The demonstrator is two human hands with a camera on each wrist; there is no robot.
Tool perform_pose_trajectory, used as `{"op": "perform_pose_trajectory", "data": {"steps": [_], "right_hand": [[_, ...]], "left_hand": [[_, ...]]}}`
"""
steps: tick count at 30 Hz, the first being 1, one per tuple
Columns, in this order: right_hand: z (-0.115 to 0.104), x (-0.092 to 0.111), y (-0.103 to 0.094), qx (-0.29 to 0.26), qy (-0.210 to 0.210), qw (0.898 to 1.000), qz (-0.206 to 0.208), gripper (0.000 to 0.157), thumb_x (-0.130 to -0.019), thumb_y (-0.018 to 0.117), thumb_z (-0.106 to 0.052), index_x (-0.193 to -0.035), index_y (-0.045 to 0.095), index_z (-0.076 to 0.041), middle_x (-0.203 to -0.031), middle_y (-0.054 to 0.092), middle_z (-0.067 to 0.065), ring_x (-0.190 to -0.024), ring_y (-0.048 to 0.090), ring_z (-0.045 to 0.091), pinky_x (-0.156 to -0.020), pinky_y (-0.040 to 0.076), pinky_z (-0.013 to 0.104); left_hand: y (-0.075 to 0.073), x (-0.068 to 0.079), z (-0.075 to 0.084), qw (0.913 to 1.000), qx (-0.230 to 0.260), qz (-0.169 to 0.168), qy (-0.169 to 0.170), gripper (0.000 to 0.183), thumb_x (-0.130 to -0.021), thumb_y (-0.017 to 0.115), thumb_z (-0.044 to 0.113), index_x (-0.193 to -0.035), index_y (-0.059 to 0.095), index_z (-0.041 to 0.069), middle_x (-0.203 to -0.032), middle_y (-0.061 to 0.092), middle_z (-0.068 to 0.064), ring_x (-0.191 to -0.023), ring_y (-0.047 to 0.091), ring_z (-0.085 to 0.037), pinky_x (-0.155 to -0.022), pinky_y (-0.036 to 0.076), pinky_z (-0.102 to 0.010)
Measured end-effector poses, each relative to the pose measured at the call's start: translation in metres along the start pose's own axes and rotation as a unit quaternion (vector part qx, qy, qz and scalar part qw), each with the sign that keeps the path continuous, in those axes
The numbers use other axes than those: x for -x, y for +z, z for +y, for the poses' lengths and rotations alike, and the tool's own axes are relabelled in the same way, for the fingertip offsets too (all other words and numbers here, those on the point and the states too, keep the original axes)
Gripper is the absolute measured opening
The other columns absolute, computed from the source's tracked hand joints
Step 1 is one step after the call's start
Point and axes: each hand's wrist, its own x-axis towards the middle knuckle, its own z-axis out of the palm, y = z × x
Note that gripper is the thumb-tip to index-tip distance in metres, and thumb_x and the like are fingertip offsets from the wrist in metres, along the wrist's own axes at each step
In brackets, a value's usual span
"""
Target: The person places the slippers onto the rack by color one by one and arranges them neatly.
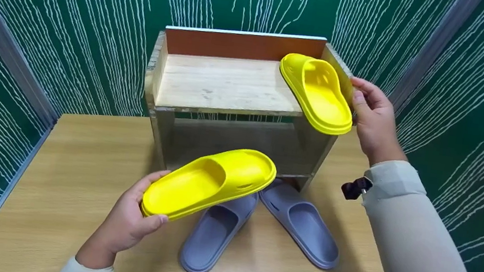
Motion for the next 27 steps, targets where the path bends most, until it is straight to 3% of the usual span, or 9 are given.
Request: {"op": "perform_pose_trajectory", "data": {"steps": [6, 13, 20, 27], "right_hand": [[0.0, 0.001, 0.0, -0.005, 0.007, 1.0, 0.0, 0.051, -0.099, 0.065, -0.042, -0.147, 0.06, -0.027, -0.151, 0.05, 0.004, -0.126, 0.053, 0.027, -0.1, 0.056, 0.025], [0.001, 0.0, 0.001, 0.0, 0.006, 1.0, 0.002, 0.05, -0.1, 0.064, -0.042, -0.147, 0.06, -0.027, -0.151, 0.05, 0.004, -0.126, 0.053, 0.027, -0.101, 0.056, 0.025], [-0.001, 0.001, 0.002, 0.0, 0.006, 1.0, -0.004, 0.051, -0.1, 0.064, -0.043, -0.148, 0.06, -0.027, -0.151, 0.05, 0.004, -0.126, 0.054, 0.027, -0.101, 0.056, 0.025], [0.001, 0.001, 0.001, 0.006, -0.008, 1.0, 0.002, 0.049, -0.101, 0.063, -0.041, -0.148, 0.061, -0.027, -0.152, 0.049, 0.004, -0.127, 0.053, 0.026, -0.103, 0.055, 0.025]], "left_hand": [[0.003, -0.008, 0.02, 1.0, 0.0, -0.001, -0.004, 0.094, -0.072, 0.082, -0.006, -0.155, 0.044, 0.019, -0.136, 0.053, -0.014, -0.116, 0.055, -0.037, -0.092, 0.062, -0.037], [0.012, -0.012, 0.048, 0.9993, -0.009, 0.011, 0.036, 0.092, -0.071, 0.082, -0.002, -0.154, 0.046, 0.018, -0.133, 0.055, -0.013, -0.115, 0.056, -0.036, -0.09, 0.063, -0.037], [0.032, -0.013, 0.071, 0.9966, -0.022, 0.047, 0.064, 0.092, -0.071, 0.082, 0.003, -0.154, 0.046, 0.018, -0.134, 0.055, -0.01, -0.115, 0.056, -0.034, -0.088, 0.063, -0.037], [0.046, -0.021, 0.08, 0.992, -0.028, 0.089, 0.084, 0.088, -0.075, 0.08, 0.004, -0.154, 0.044, 0.015, -0.134, 0.055, -0.009, -0.116, 0.055, -0.032, -0.089, 0.062, -0.037]]}}
